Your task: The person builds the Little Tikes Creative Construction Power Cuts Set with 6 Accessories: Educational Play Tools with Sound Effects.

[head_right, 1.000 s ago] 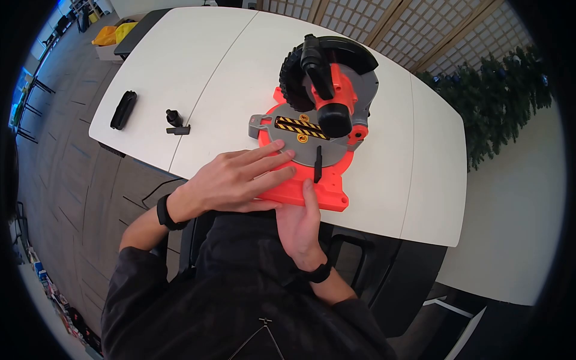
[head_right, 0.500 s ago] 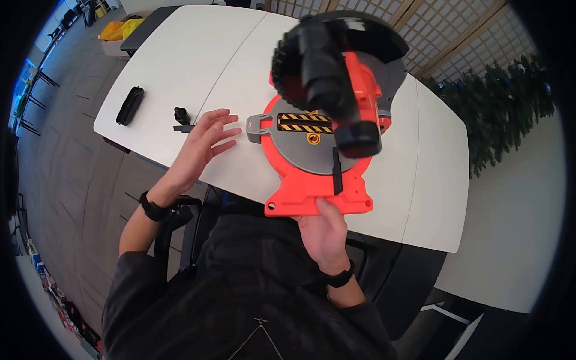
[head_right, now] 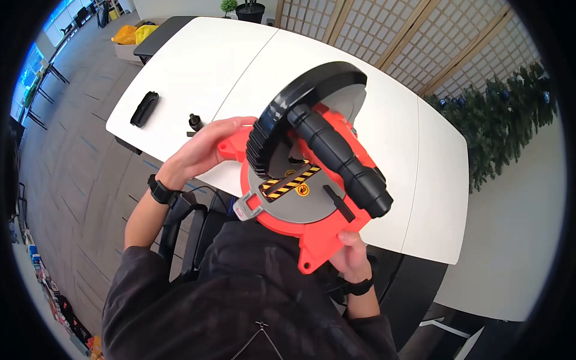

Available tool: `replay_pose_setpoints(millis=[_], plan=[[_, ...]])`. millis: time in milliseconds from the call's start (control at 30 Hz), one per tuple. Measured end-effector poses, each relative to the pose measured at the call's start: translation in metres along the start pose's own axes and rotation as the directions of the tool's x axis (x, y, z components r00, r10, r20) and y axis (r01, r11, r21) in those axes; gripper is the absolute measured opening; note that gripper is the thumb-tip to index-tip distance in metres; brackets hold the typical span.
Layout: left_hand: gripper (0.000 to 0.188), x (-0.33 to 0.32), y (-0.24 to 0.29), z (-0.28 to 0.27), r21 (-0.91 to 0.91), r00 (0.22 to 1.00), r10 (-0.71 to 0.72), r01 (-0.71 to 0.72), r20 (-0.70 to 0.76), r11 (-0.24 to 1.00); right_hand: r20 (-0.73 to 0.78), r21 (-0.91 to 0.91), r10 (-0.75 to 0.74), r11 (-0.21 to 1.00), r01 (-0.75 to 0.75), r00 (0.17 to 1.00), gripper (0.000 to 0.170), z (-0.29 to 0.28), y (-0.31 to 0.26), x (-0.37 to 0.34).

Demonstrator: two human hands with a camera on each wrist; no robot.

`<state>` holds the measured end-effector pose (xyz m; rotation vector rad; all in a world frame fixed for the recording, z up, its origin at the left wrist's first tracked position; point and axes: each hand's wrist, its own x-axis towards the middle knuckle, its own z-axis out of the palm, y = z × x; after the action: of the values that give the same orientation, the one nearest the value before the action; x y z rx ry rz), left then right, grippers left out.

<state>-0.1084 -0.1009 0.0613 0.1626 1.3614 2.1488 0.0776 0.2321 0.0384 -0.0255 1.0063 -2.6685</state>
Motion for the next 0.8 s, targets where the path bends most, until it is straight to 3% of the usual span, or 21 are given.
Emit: replay_pose_setpoints(millis=[100,200,333,467,800], plan=[[0.051,-0.003,-0.005,0.008,0.032,0.998,-0.055,0.054,0.006,0.998,-0.015,-0.041,0.023,0.999,-0.023,1.000,0.057,-0.014,-0.011,-0.002],[0.053,-0.007,-0.016,0.015,0.022,0.998,-0.048,0.049,-0.030,0.999,-0.140,-0.013,0.017,1.000,-0.019,0.990,0.060,-0.015,-0.024,0.000],[0.054,-0.012,-0.028,0.027,0.014,0.991,-0.026,0.028,-0.129,0.999,-0.378,-0.183,-0.039,0.983,-0.033,0.925,0.048,0.001,-0.036,0.015],[0.055,-0.019,-0.036,0.035,0.088,0.978,0.004,0.015,-0.210,0.996,-0.334,-0.336,-0.049,0.939,-0.070,0.941,0.046,0.008,-0.045,0.016],[0.049,-0.030,-0.043,0.047,0.017,0.962,-0.001,0.006,-0.271,1.000,-0.324,-0.315,-0.067,0.948,-0.041,0.944,0.050,-0.003,-0.036,0.009]])
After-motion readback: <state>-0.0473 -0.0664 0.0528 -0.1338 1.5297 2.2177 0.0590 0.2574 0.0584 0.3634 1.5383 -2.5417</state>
